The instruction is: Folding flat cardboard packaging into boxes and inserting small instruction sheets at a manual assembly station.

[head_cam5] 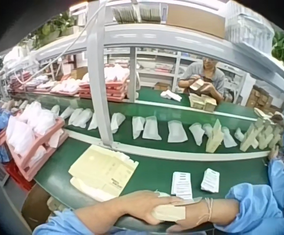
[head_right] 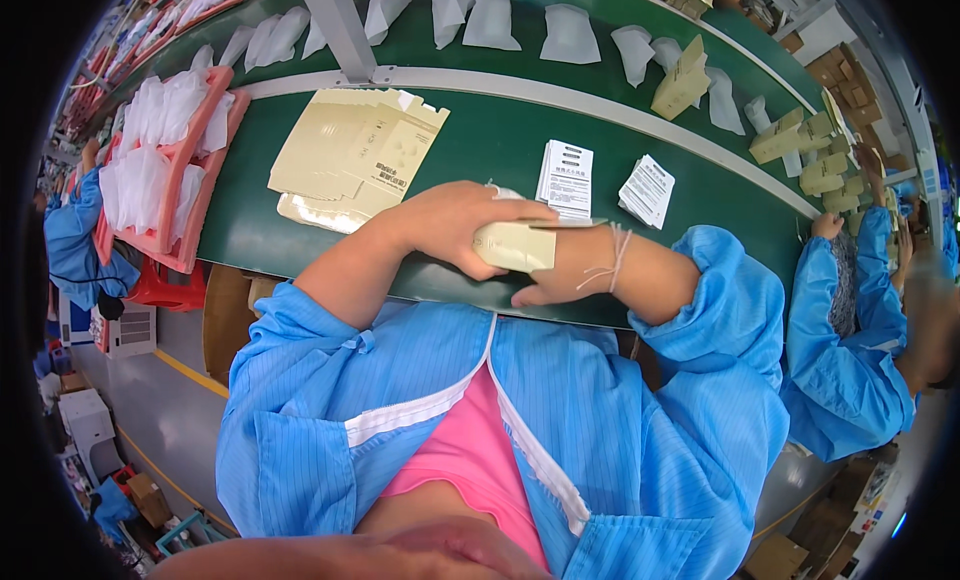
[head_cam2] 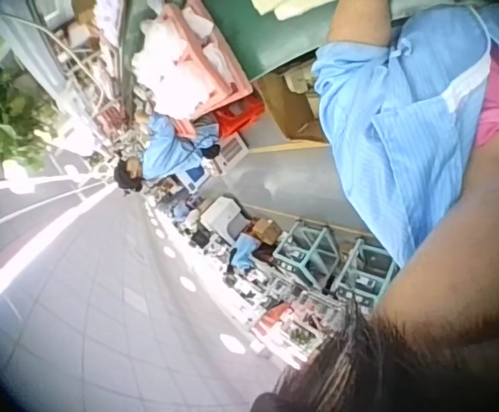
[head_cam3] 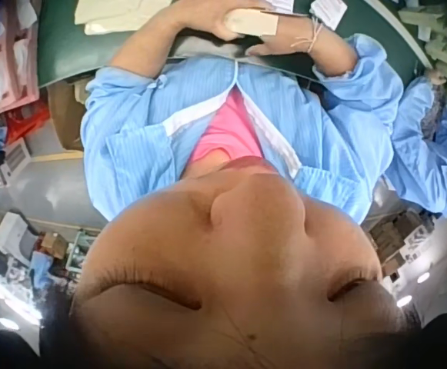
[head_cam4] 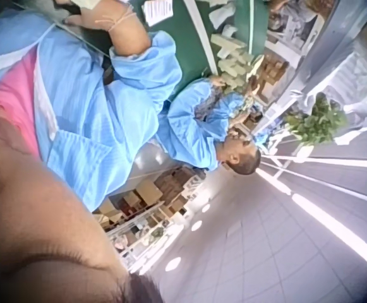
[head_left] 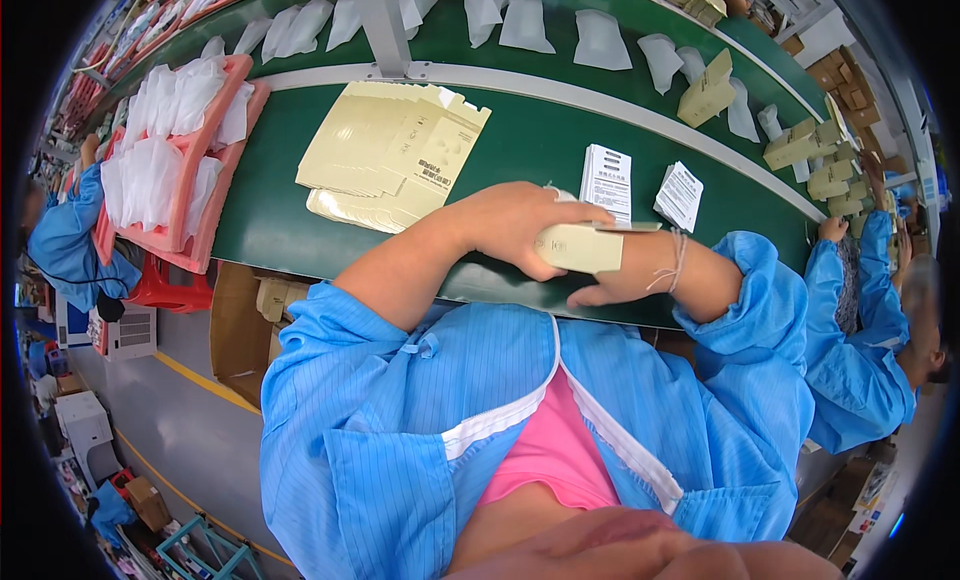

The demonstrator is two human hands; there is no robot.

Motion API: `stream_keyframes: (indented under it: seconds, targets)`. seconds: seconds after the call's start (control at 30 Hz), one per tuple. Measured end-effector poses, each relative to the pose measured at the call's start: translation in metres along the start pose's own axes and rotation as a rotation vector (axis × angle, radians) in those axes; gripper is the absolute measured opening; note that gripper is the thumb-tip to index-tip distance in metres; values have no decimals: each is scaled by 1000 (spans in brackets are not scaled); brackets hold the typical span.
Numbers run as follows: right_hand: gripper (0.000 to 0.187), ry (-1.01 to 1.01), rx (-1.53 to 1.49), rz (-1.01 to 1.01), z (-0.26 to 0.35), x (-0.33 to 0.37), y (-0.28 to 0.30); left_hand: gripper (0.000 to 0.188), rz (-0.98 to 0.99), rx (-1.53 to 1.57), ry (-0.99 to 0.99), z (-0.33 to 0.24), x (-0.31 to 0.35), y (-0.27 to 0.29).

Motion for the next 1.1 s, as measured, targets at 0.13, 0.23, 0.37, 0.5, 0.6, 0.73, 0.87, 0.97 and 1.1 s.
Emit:
stream_keyframes:
  seconds: [0.13, 0.23, 0.37, 0.5, 0.6, 0.73, 0.87, 0.97, 1.1]
  targets:
    - [45, 97, 97, -577, -1, 27, 53, 69, -381, 39, 65, 11, 3, 26]
    - [44, 37, 148, -823, -20, 44, 56, 67, -665, 330, 237, 38, 12, 41]
    - [39, -132, 144, -721, -67, 40, 18, 67, -769, 666, 340, 58, 11, 37]
    - [32, -195, -113, -542, -99, 32, 1, 67, -685, 659, 322, 55, 10, 34]
    - [28, -235, -286, -526, -106, 33, 0, 68, -687, 647, 370, 61, 12, 33]
    - [19, -174, -186, -539, -103, 35, 5, 68, -670, 651, 368, 61, 11, 35]
    - [12, -134, -146, -576, -103, 43, 14, 71, -639, 717, 357, 60, 9, 32]
    - [11, -168, -246, -1249, -73, 66, 53, 75, -522, 675, 374, 60, 12, 28]
    - [11, 168, -167, -1422, -58, 59, 75, 82, -326, 590, 344, 57, 12, 19]
Point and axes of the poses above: each hand's wrist, its own x-axis away from the middle knuckle, its own y-axis out of the back of the hand, z = x × y, the point moved 5 cm from there along -x, towards the middle knuckle, and after that the axes turned 2 degrees about -x, right-handed, at the moved point
